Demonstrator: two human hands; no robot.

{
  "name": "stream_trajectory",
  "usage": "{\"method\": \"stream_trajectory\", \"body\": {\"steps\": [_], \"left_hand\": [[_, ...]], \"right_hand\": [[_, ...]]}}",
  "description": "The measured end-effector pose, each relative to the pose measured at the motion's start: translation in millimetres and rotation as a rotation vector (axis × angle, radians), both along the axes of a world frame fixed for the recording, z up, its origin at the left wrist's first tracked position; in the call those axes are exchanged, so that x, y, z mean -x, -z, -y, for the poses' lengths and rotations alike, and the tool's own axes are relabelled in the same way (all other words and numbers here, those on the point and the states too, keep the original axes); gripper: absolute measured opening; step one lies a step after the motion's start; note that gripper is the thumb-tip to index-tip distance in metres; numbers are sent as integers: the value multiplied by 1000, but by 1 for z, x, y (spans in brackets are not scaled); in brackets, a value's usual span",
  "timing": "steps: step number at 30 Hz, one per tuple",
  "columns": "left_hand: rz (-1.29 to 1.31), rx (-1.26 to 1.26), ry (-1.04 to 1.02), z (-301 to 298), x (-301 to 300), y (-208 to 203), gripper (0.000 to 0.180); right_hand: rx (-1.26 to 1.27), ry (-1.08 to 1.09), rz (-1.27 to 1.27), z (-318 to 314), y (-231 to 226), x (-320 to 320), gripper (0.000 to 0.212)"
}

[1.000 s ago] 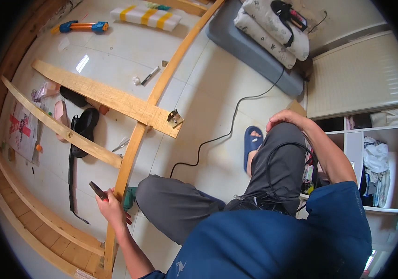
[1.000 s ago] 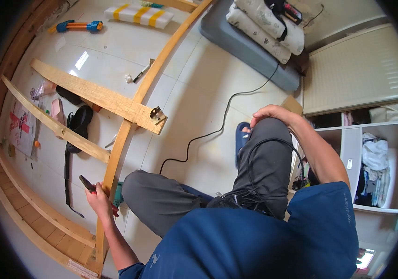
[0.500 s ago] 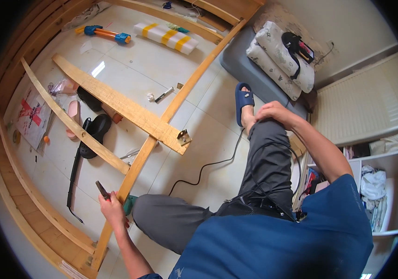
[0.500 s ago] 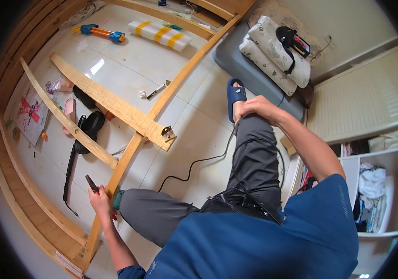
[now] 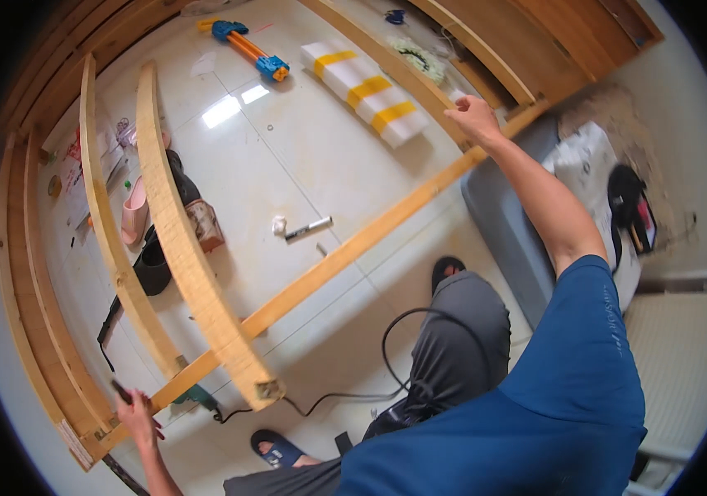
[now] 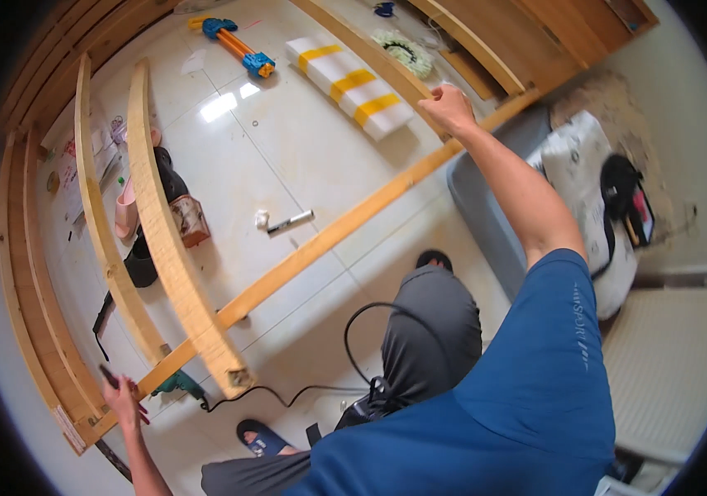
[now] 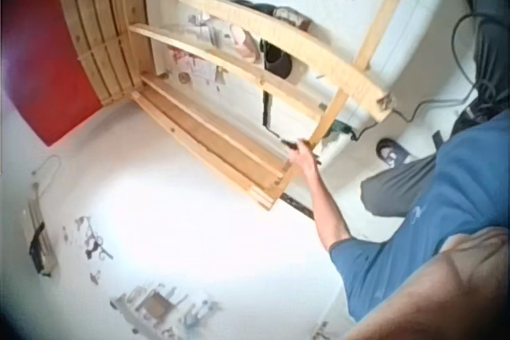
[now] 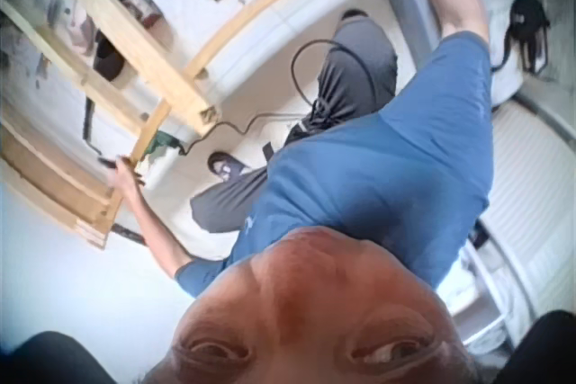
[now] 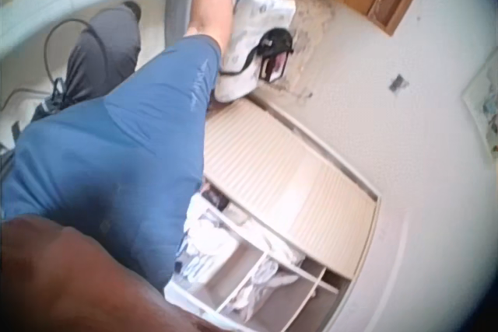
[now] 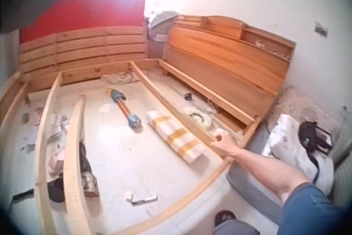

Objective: The user is using a drill and pliers to repair or modify a wooden bed frame, removing small metal pieces.

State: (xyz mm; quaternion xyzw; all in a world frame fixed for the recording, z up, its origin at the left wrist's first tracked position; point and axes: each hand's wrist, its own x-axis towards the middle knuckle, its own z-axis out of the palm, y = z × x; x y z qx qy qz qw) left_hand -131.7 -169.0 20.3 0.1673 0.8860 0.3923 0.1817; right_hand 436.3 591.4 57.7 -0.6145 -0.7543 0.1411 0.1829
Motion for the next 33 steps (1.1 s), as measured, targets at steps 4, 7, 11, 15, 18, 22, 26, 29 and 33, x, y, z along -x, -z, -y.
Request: {"method": "stream_trajectory", "body": {"steps": [4,7,11,15,18,22,26,29,33], "left_hand": [[-186,96,-60,-83,-93,-56,16],[-206,297,-122,-112,-170,-121,17],[-244,331,-126,-151,-254,-134,16],[-200,356,-112,-222,-321,-148,15],[-259,444,-17,-245,-337,-155,14],[-335,446,11,-299,-348,-177,14],[-351,578,121,-343,-348,-202,16],[-379,604,205,-363,-343,-217,16],[-394,646,185,-374,-331,-230,19]], "right_hand": [[-14,-67,214,-123,50,-64,71],[587,-251,-107,-133,74,-21,58],[790,-225,-283,-152,83,-22,34],[944,-244,-431,-156,77,-28,33],[913,-295,-495,-155,88,-27,33],[892,-313,-515,-160,92,-30,29],[885,-322,-503,-159,84,-35,30],[819,-292,-466,-154,90,-30,30],[782,-306,-441,-153,90,-32,28]]}}
